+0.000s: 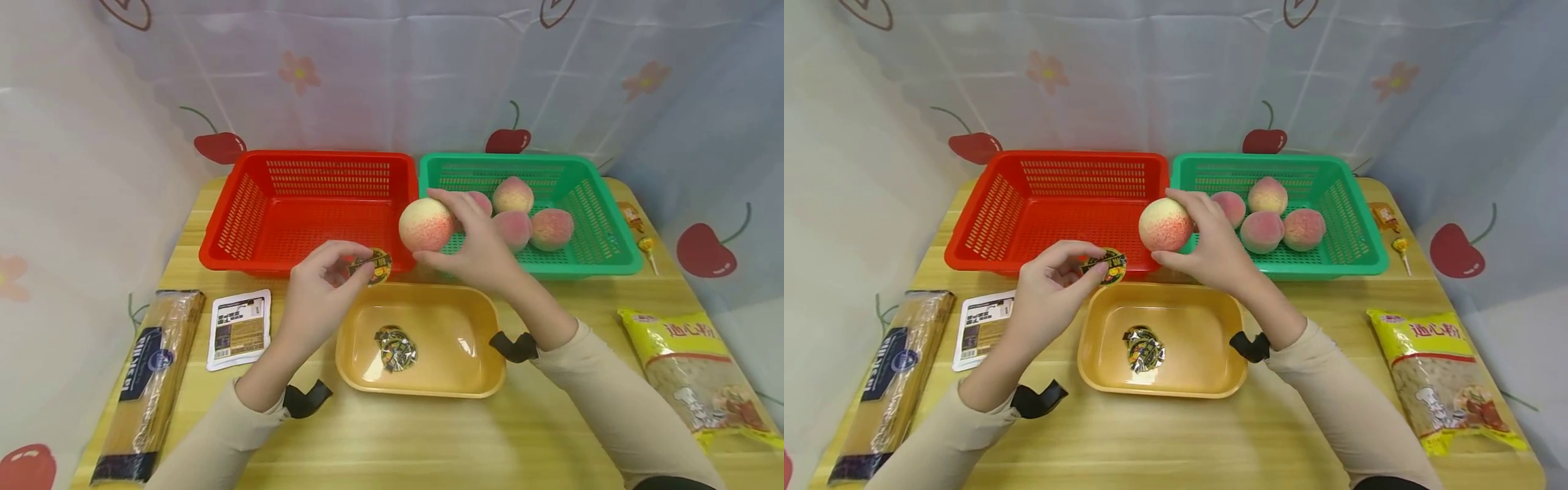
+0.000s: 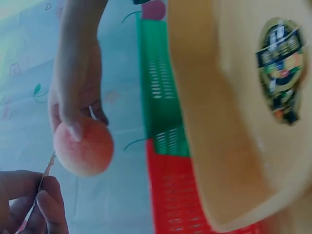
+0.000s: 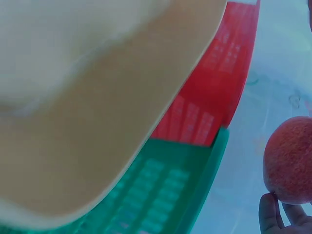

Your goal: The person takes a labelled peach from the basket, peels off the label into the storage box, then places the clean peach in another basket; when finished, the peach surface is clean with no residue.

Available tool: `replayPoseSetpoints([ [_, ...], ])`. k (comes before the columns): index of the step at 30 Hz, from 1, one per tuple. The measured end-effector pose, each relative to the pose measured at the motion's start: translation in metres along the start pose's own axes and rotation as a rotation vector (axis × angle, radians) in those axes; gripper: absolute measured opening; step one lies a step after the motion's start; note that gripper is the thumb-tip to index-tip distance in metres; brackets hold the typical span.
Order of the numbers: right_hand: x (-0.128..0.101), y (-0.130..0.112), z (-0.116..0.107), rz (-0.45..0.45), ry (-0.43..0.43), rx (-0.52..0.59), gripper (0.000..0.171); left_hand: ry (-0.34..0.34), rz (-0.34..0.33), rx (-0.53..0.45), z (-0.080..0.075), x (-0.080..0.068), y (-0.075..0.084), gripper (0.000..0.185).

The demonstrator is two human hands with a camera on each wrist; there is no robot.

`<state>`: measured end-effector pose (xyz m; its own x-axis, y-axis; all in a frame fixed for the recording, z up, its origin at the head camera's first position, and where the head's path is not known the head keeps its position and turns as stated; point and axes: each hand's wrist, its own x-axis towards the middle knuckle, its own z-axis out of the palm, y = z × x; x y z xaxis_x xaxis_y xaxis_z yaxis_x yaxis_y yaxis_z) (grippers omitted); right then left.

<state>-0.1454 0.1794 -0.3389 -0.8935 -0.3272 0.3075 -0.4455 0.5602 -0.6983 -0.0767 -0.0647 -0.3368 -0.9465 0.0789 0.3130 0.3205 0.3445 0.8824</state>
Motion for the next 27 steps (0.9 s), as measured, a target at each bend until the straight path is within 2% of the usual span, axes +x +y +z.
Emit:
replayPoseSetpoints([
  [4,-0.008,0.013,-0.012,0.057,0.036,0.098,0.087,-0.109,-0.031,0.073,0.010,-0.009,-0.014,0.013],
  [7,-0.012,0.021,-0.018,0.086,0.059,0.142,0.083,-0.229,-0.041,0.175,0.019,-0.016,-0.023,0.013],
  [12,-0.019,0.022,-0.027,0.092,0.080,0.162,0.074,-0.439,-0.062,0.307,0.035,-0.026,-0.034,0.014],
  [15,-0.022,0.021,-0.032,0.088,0.090,0.159,0.070,-0.527,-0.053,0.347,0.043,-0.029,-0.038,0.014],
  [20,-0.028,0.038,-0.038,0.172,0.087,0.158,0.070,-0.620,0.037,0.434,0.053,-0.031,-0.048,0.014],
  [23,-0.029,0.049,-0.041,0.209,0.080,0.150,0.071,-0.654,0.068,0.465,0.056,-0.032,-0.050,0.015],
  [27,-0.027,0.060,-0.045,0.218,0.080,0.139,0.069,-0.638,0.094,0.468,0.056,-0.031,-0.046,0.016],
])
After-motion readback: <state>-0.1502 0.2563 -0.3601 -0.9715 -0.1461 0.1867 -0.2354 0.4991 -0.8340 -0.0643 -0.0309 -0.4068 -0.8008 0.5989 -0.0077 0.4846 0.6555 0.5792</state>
